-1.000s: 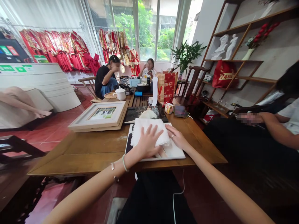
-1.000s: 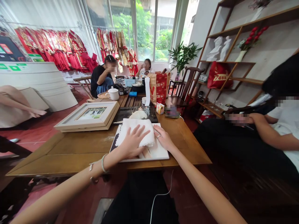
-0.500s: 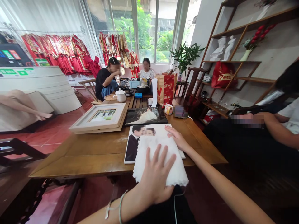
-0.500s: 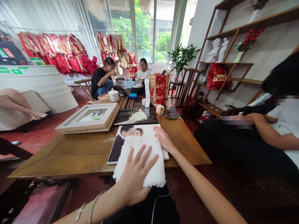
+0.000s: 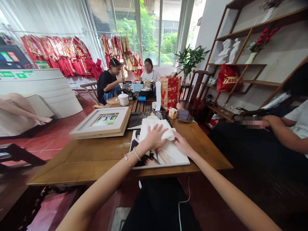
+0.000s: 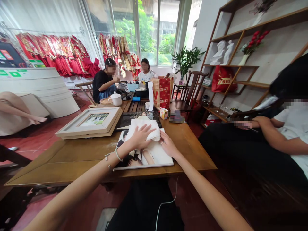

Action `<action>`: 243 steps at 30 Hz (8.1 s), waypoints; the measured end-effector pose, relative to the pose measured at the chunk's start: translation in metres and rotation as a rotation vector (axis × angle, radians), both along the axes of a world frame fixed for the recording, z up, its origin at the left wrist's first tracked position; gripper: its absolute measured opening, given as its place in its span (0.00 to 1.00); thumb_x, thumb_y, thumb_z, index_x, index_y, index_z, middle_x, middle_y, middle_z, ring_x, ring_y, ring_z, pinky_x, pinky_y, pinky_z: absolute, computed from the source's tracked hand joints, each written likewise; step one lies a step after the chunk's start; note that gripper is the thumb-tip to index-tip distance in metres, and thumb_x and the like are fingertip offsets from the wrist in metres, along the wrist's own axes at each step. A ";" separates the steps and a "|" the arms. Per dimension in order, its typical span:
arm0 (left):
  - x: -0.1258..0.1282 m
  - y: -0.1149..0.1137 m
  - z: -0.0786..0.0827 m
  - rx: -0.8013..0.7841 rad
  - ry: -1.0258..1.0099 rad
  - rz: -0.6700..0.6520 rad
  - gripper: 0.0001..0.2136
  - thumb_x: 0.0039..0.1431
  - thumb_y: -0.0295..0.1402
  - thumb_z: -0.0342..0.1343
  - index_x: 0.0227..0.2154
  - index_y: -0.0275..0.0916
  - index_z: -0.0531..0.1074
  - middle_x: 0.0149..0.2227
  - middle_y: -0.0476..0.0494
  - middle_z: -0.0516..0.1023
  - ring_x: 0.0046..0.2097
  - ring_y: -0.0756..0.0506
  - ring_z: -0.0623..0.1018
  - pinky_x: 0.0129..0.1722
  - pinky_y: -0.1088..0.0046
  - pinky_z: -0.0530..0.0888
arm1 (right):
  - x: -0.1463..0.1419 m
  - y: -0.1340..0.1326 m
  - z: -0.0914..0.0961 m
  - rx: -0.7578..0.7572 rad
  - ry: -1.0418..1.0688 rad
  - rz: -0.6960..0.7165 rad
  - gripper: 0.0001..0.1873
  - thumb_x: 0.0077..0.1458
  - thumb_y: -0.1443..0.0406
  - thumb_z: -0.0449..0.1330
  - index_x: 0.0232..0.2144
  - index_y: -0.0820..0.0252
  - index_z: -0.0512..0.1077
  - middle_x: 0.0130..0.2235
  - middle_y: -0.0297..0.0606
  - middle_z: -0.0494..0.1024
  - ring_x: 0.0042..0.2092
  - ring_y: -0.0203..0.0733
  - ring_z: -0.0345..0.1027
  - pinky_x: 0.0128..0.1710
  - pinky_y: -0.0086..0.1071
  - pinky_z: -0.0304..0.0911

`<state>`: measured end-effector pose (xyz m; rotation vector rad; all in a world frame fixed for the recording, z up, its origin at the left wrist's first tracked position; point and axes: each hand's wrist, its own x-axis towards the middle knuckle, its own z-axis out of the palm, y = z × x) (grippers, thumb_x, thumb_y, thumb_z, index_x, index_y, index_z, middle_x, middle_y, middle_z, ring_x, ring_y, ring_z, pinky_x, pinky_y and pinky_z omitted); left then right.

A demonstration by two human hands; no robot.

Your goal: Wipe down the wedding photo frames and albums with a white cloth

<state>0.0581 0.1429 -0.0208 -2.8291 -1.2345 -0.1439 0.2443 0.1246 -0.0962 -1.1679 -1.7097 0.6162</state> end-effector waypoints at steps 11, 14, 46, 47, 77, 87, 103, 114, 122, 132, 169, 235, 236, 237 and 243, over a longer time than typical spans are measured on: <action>0.004 -0.063 -0.011 0.006 -0.057 0.022 0.32 0.54 0.44 0.50 0.61 0.43 0.53 0.65 0.34 0.48 0.64 0.29 0.46 0.55 0.35 0.48 | 0.001 0.004 -0.001 -0.104 0.151 0.013 0.20 0.55 0.59 0.50 0.48 0.52 0.72 0.58 0.34 0.66 0.62 0.46 0.53 0.63 0.45 0.45; 0.009 -0.101 -0.018 -0.004 -0.105 0.023 0.35 0.51 0.48 0.50 0.62 0.41 0.51 0.65 0.32 0.45 0.64 0.27 0.42 0.55 0.34 0.42 | 0.002 0.002 -0.001 -0.108 0.123 0.001 0.20 0.55 0.57 0.51 0.48 0.51 0.72 0.58 0.36 0.67 0.61 0.46 0.54 0.63 0.46 0.45; 0.010 0.042 0.009 -0.245 -0.080 -0.042 0.25 0.61 0.41 0.37 0.60 0.38 0.54 0.64 0.42 0.54 0.64 0.40 0.52 0.59 0.49 0.50 | -0.006 -0.008 0.009 0.016 -0.144 -0.042 0.18 0.53 0.63 0.54 0.47 0.55 0.71 0.56 0.41 0.68 0.59 0.48 0.58 0.60 0.46 0.51; 0.012 0.039 0.008 -0.239 -0.084 -0.041 0.25 0.61 0.41 0.38 0.60 0.38 0.54 0.64 0.42 0.54 0.64 0.40 0.52 0.59 0.48 0.50 | -0.006 -0.009 0.010 0.014 -0.146 -0.043 0.18 0.53 0.63 0.54 0.47 0.55 0.71 0.56 0.41 0.68 0.59 0.48 0.58 0.60 0.46 0.51; -0.031 -0.099 0.002 -0.125 -0.041 -0.057 0.33 0.53 0.41 0.51 0.62 0.50 0.49 0.66 0.43 0.45 0.65 0.34 0.45 0.58 0.40 0.46 | 0.000 -0.006 0.003 0.025 -0.114 0.004 0.22 0.54 0.62 0.53 0.52 0.56 0.69 0.58 0.42 0.66 0.62 0.47 0.54 0.62 0.49 0.46; -0.012 -0.001 0.002 -0.089 -0.024 -0.042 0.26 0.60 0.39 0.45 0.61 0.46 0.52 0.65 0.41 0.50 0.64 0.34 0.50 0.56 0.39 0.51 | -0.003 -0.005 0.003 0.029 -0.091 -0.015 0.23 0.52 0.66 0.54 0.52 0.53 0.68 0.59 0.39 0.64 0.62 0.47 0.54 0.62 0.48 0.47; -0.034 -0.114 -0.001 -0.175 -0.045 -0.043 0.39 0.47 0.36 0.54 0.63 0.48 0.46 0.67 0.43 0.39 0.66 0.32 0.39 0.58 0.38 0.38 | -0.004 -0.007 0.003 0.029 -0.106 -0.038 0.23 0.53 0.66 0.52 0.51 0.56 0.69 0.58 0.43 0.66 0.61 0.46 0.55 0.62 0.47 0.48; -0.058 -0.107 0.009 -0.222 -0.039 -0.042 0.36 0.50 0.35 0.51 0.63 0.51 0.46 0.67 0.47 0.41 0.66 0.35 0.41 0.58 0.39 0.43 | -0.006 -0.008 0.003 0.013 -0.139 -0.053 0.22 0.55 0.61 0.53 0.52 0.58 0.69 0.58 0.45 0.65 0.61 0.46 0.55 0.62 0.49 0.48; -0.046 -0.004 0.003 -0.064 -0.047 0.039 0.27 0.59 0.39 0.47 0.61 0.47 0.52 0.65 0.42 0.49 0.65 0.35 0.50 0.56 0.40 0.51 | -0.006 -0.009 0.006 -0.005 -0.125 -0.051 0.24 0.55 0.55 0.53 0.52 0.58 0.68 0.58 0.46 0.65 0.62 0.48 0.54 0.63 0.49 0.45; -0.050 -0.033 -0.002 -0.040 -0.036 0.058 0.31 0.56 0.37 0.48 0.62 0.45 0.49 0.66 0.40 0.45 0.65 0.33 0.45 0.57 0.39 0.47 | -0.007 -0.008 0.005 -0.012 -0.107 -0.055 0.23 0.55 0.57 0.54 0.52 0.57 0.69 0.59 0.44 0.65 0.62 0.47 0.54 0.62 0.48 0.46; -0.076 0.020 -0.011 0.028 -0.055 0.104 0.27 0.59 0.37 0.43 0.62 0.45 0.51 0.65 0.42 0.50 0.64 0.36 0.50 0.58 0.44 0.49 | -0.008 -0.009 0.005 -0.017 -0.110 -0.048 0.22 0.55 0.59 0.54 0.52 0.55 0.69 0.59 0.42 0.64 0.62 0.46 0.53 0.63 0.48 0.45; 0.002 0.013 -0.003 -0.064 -0.076 -0.026 0.26 0.61 0.40 0.44 0.61 0.47 0.52 0.65 0.43 0.50 0.64 0.34 0.50 0.56 0.37 0.49 | -0.004 -0.008 0.004 0.063 -0.104 -0.009 0.25 0.52 0.68 0.53 0.54 0.54 0.65 0.59 0.40 0.65 0.61 0.47 0.55 0.61 0.46 0.49; 0.004 0.019 -0.004 -0.063 -0.084 -0.037 0.25 0.61 0.40 0.43 0.61 0.48 0.52 0.65 0.43 0.50 0.64 0.35 0.50 0.56 0.38 0.49 | -0.004 -0.008 0.005 0.062 -0.113 -0.016 0.24 0.53 0.67 0.53 0.54 0.53 0.66 0.59 0.39 0.65 0.61 0.46 0.55 0.61 0.47 0.49; 0.004 0.024 -0.005 -0.064 -0.090 -0.044 0.24 0.61 0.40 0.43 0.61 0.48 0.53 0.65 0.44 0.51 0.64 0.36 0.51 0.56 0.38 0.49 | -0.004 -0.008 0.005 0.058 -0.123 -0.023 0.24 0.53 0.66 0.53 0.53 0.53 0.66 0.58 0.39 0.65 0.61 0.46 0.55 0.61 0.47 0.49; 0.007 0.037 -0.006 -0.059 -0.098 -0.035 0.23 0.62 0.40 0.41 0.59 0.45 0.56 0.64 0.44 0.54 0.64 0.37 0.53 0.57 0.41 0.49 | -0.004 -0.008 0.005 0.038 -0.150 -0.039 0.22 0.54 0.64 0.53 0.52 0.53 0.68 0.58 0.40 0.66 0.61 0.47 0.55 0.61 0.47 0.48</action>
